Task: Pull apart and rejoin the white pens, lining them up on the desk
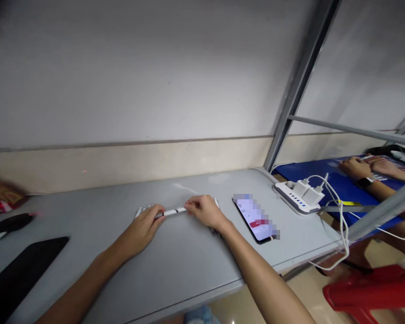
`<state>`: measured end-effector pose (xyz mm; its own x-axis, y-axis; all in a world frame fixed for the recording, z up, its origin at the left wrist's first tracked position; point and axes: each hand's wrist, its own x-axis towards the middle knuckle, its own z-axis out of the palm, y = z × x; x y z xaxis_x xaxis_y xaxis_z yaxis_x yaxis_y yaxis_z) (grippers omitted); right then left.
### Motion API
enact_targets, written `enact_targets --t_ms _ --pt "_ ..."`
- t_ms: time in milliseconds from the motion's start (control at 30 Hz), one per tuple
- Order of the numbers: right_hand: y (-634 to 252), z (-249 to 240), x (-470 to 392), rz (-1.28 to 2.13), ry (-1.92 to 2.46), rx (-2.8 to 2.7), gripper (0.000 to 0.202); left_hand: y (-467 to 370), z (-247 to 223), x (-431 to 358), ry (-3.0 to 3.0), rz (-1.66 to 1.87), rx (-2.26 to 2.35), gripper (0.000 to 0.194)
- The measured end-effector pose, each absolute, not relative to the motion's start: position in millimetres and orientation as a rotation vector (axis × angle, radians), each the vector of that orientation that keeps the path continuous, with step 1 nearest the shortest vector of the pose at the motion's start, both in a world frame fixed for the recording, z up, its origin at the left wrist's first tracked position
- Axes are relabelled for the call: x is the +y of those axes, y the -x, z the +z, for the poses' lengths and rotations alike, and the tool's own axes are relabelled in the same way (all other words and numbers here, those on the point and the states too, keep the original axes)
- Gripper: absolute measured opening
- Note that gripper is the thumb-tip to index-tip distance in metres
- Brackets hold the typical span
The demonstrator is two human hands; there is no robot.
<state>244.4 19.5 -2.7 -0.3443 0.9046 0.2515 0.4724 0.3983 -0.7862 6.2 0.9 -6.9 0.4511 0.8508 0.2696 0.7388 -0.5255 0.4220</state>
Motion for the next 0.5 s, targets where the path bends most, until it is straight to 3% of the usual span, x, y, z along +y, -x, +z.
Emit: enact_targets --t_ms 67,300,500 --pt "-244.8 -2.5 19.5 0.752 1.118 -1.969 0.012 -5.8 -7.7 1.7 -2.480 0.654 1.386 0.022" --pt "-242.6 1.2 14.9 0.738 1.089 -1.976 0.013 -4.7 -8.4 3.6 -2.573 0.647 1.425 0.028" --pt "-241.6 1.1 14.9 0.759 1.196 -2.037 0.036 -5.9 -3.7 2.2 -2.655 0.644 1.446 0.029"
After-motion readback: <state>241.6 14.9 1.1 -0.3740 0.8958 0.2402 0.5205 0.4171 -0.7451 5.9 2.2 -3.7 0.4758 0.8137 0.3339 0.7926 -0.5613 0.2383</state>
